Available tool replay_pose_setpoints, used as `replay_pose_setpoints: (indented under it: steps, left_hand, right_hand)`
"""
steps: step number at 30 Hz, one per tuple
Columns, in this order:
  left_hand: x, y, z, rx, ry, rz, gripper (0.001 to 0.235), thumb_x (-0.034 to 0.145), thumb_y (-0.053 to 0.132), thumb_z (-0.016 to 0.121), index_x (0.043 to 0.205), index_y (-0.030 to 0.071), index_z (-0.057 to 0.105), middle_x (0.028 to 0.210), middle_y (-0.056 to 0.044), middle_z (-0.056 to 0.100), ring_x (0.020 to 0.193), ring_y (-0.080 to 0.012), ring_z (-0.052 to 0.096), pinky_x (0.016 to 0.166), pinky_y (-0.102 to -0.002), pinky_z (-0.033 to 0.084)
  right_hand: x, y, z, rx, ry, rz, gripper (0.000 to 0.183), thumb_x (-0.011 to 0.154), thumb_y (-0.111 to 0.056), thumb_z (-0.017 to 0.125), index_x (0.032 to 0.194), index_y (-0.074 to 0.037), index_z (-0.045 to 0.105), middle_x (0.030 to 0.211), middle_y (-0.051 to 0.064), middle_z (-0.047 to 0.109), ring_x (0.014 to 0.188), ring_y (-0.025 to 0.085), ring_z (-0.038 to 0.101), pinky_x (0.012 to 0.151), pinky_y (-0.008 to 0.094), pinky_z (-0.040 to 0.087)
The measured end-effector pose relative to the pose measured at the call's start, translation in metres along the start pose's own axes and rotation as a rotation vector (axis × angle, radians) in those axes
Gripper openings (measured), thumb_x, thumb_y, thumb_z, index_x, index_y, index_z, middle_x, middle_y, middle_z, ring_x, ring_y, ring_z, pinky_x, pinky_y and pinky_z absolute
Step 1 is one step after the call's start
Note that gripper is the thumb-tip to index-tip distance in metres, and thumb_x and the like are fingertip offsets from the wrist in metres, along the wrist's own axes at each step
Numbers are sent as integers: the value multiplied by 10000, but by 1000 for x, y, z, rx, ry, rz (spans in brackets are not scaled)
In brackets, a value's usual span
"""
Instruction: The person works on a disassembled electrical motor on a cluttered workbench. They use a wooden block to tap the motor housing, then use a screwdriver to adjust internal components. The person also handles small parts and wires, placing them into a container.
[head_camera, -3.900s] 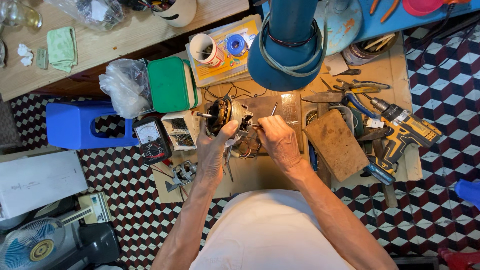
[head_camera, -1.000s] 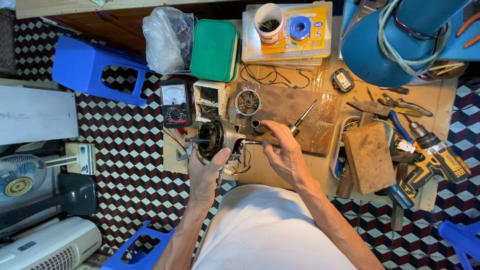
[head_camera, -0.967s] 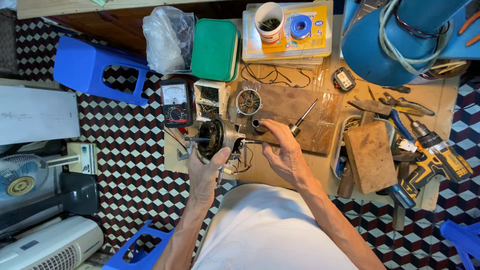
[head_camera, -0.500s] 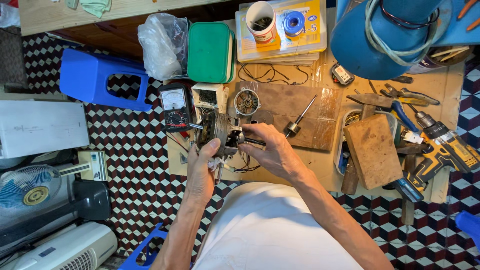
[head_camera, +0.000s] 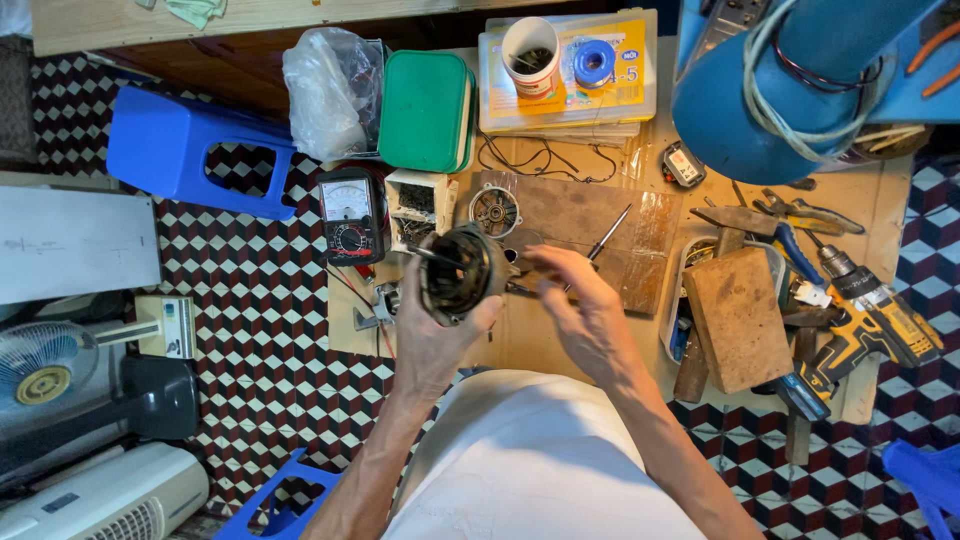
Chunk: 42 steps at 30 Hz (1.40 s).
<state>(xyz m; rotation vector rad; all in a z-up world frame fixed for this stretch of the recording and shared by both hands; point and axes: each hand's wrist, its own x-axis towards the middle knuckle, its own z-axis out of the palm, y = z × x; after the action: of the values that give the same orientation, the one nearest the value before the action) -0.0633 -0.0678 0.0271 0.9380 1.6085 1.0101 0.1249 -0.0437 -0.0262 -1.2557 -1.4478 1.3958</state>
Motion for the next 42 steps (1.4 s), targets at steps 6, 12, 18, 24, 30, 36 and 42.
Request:
replay_pose_setpoints:
  steps: [6, 12, 18, 24, 30, 36, 42]
  left_hand:
    - [-13, -11, 43, 343, -32, 326, 1022, 692, 268, 908, 1513, 6, 358, 1274, -158, 581, 1166, -258, 653, 995, -374, 573]
    - [-10, -20, 81, 322, -109, 316, 1043, 706, 324, 914, 1540, 40, 356, 1252, -154, 568, 1141, -293, 649, 946, -383, 585]
    - [-12, -26, 98, 323, -114, 375, 1064, 725, 354, 923, 1555, 39, 337, 1255, -147, 554, 1142, -295, 639, 937, -399, 587]
    - [-12, -38, 102, 336, -152, 310, 1051, 716, 358, 895, 1546, 57, 324, 1250, -173, 526, 1113, -320, 632, 882, -420, 579]
    - [-13, -44, 107, 322, -173, 365, 1026, 708, 328, 894, 1542, 72, 354, 1296, -184, 546, 1184, -353, 624, 951, -428, 573]
    - [-4, -43, 99, 218, -267, 544, 1016, 755, 328, 919, 1548, 54, 346, 1384, -208, 521, 1267, -359, 592, 1044, -442, 547]
    - [-6, -72, 77, 66, -175, 146, 709, 926, 461, 653, 1500, 80, 486, 1247, -152, 628, 1093, -222, 632, 900, -333, 570]
  right_hand:
    - [-36, -15, -24, 133, 30, 287, 487, 1036, -315, 526, 1406, 0, 555, 1269, 79, 680, 1129, 154, 620, 982, 291, 492]
    - [-45, -8, -37, 223, 232, 294, 535, 1040, -303, 558, 1463, 22, 523, 1337, 100, 649, 1221, 141, 587, 1051, 285, 449]
    - [-49, 9, -51, 548, 271, 326, 560, 1068, -296, 534, 1510, 46, 488, 1389, 118, 605, 1234, 157, 544, 1082, 309, 426]
    - [-50, 19, -48, 445, 173, 319, 688, 934, -172, 672, 1535, -8, 380, 1434, 108, 553, 1338, 169, 518, 1145, 336, 399]
    - [-54, 30, -59, 548, 196, 361, 703, 889, -98, 723, 1513, 3, 415, 1420, 102, 562, 1330, 181, 526, 1150, 357, 409]
    - [-58, 34, -68, 641, 251, 386, 705, 873, -66, 718, 1510, 13, 425, 1393, 103, 575, 1295, 188, 551, 1120, 365, 432]
    - [-54, 30, -83, 669, 290, 369, 690, 872, -69, 709, 1503, 23, 445, 1365, 118, 610, 1265, 199, 591, 1122, 374, 443]
